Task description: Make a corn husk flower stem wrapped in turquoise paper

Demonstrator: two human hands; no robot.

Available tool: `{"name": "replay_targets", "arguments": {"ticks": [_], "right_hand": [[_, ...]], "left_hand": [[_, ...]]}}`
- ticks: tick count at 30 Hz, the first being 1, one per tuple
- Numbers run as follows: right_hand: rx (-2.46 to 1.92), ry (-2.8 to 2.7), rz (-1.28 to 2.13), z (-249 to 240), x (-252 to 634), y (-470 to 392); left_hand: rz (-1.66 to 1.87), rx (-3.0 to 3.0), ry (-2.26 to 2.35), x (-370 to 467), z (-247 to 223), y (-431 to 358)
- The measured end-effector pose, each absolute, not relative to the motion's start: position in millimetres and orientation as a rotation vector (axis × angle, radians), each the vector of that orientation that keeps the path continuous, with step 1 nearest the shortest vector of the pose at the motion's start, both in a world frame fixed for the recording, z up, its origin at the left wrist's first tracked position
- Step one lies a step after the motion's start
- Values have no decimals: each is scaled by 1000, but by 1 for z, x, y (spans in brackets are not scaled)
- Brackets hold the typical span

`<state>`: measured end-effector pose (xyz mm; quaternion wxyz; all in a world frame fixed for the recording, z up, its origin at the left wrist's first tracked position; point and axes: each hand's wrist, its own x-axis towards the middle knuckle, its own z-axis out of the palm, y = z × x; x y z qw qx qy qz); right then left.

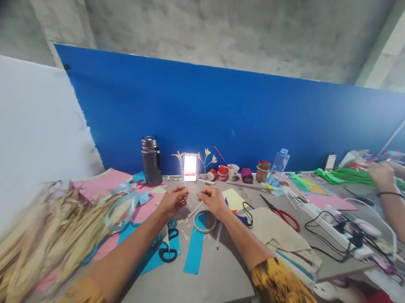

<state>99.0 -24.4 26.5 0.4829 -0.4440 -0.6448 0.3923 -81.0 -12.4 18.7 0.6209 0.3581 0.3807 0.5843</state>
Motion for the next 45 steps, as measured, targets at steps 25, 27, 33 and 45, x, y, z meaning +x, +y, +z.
{"name": "replay_targets", "arguments": {"ticks": [25, 27, 33, 45], "right_hand": [[-1224, -2066, 231, -5, 108, -33], [-1212, -2073, 220, -6, 108, -33], [-1148, -1905, 463, -6, 106, -33], [-1190, -1594, 636, 15, 120, -33]], "left_hand": [[1337, 828, 954, -75, 6, -25], [1376, 819, 973, -78, 5, -21], [1332, 975, 1027, -72, -1, -26], [1248, 1538, 1227, -50, -4, -51]]}}
